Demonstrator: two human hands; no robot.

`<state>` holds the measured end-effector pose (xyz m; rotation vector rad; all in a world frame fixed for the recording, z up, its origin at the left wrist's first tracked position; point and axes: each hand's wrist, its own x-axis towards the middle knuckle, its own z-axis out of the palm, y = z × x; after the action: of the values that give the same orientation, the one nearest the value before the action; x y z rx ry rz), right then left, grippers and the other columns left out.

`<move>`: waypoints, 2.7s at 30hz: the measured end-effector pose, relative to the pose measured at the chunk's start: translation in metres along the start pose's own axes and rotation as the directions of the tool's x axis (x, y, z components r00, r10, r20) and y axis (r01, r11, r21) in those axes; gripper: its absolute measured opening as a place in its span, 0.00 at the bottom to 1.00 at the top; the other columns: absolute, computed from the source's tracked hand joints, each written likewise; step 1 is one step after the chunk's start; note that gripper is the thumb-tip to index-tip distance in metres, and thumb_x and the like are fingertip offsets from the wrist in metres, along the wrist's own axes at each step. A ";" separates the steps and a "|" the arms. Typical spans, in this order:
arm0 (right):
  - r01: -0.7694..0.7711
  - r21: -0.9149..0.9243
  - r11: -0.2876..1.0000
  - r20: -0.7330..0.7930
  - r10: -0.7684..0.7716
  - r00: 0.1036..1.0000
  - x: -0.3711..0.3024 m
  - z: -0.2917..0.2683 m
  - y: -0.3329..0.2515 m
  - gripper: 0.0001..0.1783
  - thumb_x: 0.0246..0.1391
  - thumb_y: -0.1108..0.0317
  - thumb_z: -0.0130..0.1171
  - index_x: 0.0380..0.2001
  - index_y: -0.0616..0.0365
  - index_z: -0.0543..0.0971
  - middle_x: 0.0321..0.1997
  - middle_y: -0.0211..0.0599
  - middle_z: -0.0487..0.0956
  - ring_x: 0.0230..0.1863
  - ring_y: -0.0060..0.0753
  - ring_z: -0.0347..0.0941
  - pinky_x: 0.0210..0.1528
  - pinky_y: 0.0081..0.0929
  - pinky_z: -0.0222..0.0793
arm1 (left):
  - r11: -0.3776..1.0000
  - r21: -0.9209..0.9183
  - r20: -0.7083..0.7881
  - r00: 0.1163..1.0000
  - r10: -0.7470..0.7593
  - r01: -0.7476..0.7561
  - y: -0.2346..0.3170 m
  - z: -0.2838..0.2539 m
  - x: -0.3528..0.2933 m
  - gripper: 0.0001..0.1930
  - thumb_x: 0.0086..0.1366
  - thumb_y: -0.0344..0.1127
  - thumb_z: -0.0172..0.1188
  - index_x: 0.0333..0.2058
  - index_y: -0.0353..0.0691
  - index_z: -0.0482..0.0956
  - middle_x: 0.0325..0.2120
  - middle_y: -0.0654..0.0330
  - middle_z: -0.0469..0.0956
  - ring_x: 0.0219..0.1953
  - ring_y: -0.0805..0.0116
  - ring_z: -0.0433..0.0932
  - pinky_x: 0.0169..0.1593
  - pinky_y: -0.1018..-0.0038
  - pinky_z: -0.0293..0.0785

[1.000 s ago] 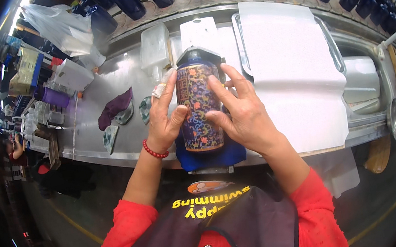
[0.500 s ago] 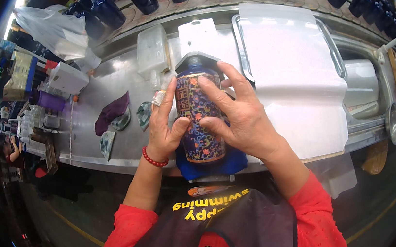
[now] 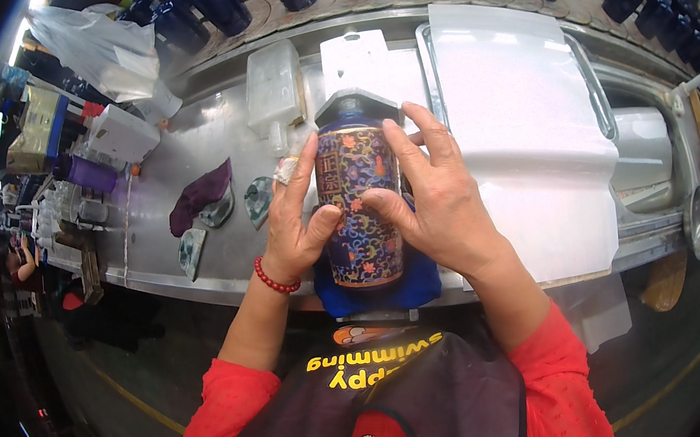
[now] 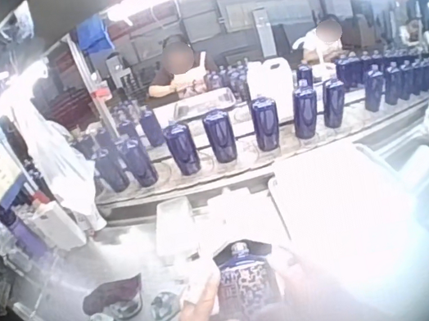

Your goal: The person applies decorative labels to a dark blue bottle. They peel a label from a backing sheet, wrap it around the bottle, and smooth it with a small black tool. The person repeats this process with a second label on the same bottle.

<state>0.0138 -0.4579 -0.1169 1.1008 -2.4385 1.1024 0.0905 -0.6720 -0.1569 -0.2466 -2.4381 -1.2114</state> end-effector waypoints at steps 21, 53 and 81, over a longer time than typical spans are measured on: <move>-0.014 0.130 0.991 0.009 0.013 1.000 -0.003 0.003 -0.002 0.35 0.54 0.56 0.72 0.63 0.57 0.77 0.70 0.60 0.64 0.55 0.56 0.73 0.58 0.45 0.74 | 0.999 -0.044 0.004 1.000 0.001 -0.001 -0.001 0.000 0.002 0.48 0.70 0.67 0.53 0.72 0.31 0.58 0.67 0.41 0.67 0.71 0.48 0.64 0.75 0.49 0.41; -0.080 0.083 0.993 0.058 0.075 0.995 -0.025 -0.002 0.008 0.45 0.60 0.51 0.67 0.73 0.61 0.63 0.73 0.57 0.62 0.71 0.60 0.63 0.69 0.46 0.64 | 0.943 0.276 0.164 0.975 0.147 -0.188 0.044 -0.013 -0.030 0.63 0.54 0.74 0.64 0.74 0.33 0.50 0.71 0.37 0.57 0.74 0.36 0.52 0.71 0.34 0.31; -0.043 0.210 0.977 0.091 0.025 0.996 -0.029 0.002 0.008 0.38 0.60 0.55 0.67 0.70 0.56 0.70 0.70 0.56 0.64 0.59 0.53 0.73 0.61 0.44 0.73 | 0.864 0.459 0.110 0.978 0.175 -0.206 0.037 -0.009 0.013 0.45 0.65 0.74 0.51 0.69 0.44 0.69 0.63 0.44 0.69 0.65 0.46 0.65 0.72 0.38 0.40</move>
<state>0.0283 -0.4405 -0.1367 1.1969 -2.4594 1.3789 0.0936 -0.6567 -0.1193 -0.3756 -2.5984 -0.5093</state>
